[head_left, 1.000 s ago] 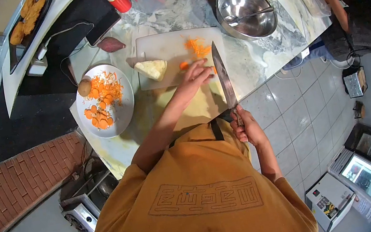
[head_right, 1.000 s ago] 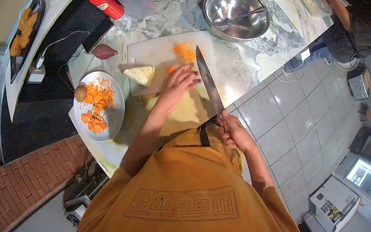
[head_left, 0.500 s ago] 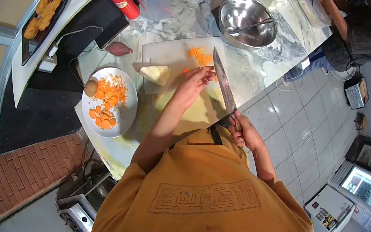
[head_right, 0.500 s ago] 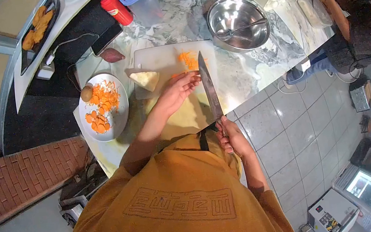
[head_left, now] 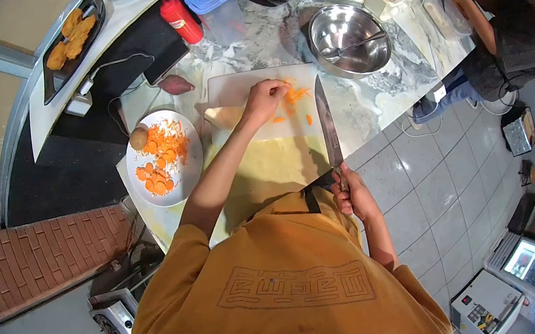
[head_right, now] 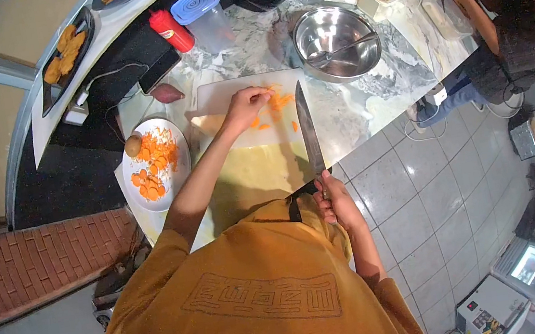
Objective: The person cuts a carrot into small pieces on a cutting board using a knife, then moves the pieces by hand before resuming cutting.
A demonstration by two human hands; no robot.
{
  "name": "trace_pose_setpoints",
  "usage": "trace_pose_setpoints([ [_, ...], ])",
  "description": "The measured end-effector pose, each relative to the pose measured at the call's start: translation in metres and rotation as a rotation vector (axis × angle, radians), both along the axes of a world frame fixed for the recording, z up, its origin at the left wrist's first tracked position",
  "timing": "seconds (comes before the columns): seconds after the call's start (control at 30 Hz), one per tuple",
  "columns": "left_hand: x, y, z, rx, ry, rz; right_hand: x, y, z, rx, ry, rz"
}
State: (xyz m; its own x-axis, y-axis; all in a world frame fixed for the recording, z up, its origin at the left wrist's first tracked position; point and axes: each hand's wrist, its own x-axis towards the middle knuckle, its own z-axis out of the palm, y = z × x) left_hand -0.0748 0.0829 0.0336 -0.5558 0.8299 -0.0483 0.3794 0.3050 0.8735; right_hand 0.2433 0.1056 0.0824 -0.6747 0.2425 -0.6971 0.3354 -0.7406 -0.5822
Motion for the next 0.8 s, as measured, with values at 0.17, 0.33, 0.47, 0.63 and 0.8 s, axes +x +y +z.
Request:
trace_pose_setpoints([
  [0.17, 0.0, 0.004, -0.009, 0.084, -0.003, 0.011, 0.008, -0.003, -0.007, 0.006, -0.042, -0.023],
  [0.33, -0.002, 0.0, -0.01, 0.055, 0.208, -0.016, 0.007, -0.002, -0.002, 0.031, -0.06, 0.019],
  [0.47, -0.002, -0.002, -0.007, 0.091, 0.353, -0.012, 0.002, -0.003, 0.0, 0.019, -0.073, 0.024],
  [0.63, 0.007, -0.007, -0.001, 0.228, 0.421, -0.054, -0.005, -0.007, 0.005, 0.093, -0.122, 0.031],
  [0.8, 0.024, -0.037, 0.012, 0.076, 0.537, -0.002, -0.002, -0.014, -0.028, 0.553, -0.147, 0.133],
])
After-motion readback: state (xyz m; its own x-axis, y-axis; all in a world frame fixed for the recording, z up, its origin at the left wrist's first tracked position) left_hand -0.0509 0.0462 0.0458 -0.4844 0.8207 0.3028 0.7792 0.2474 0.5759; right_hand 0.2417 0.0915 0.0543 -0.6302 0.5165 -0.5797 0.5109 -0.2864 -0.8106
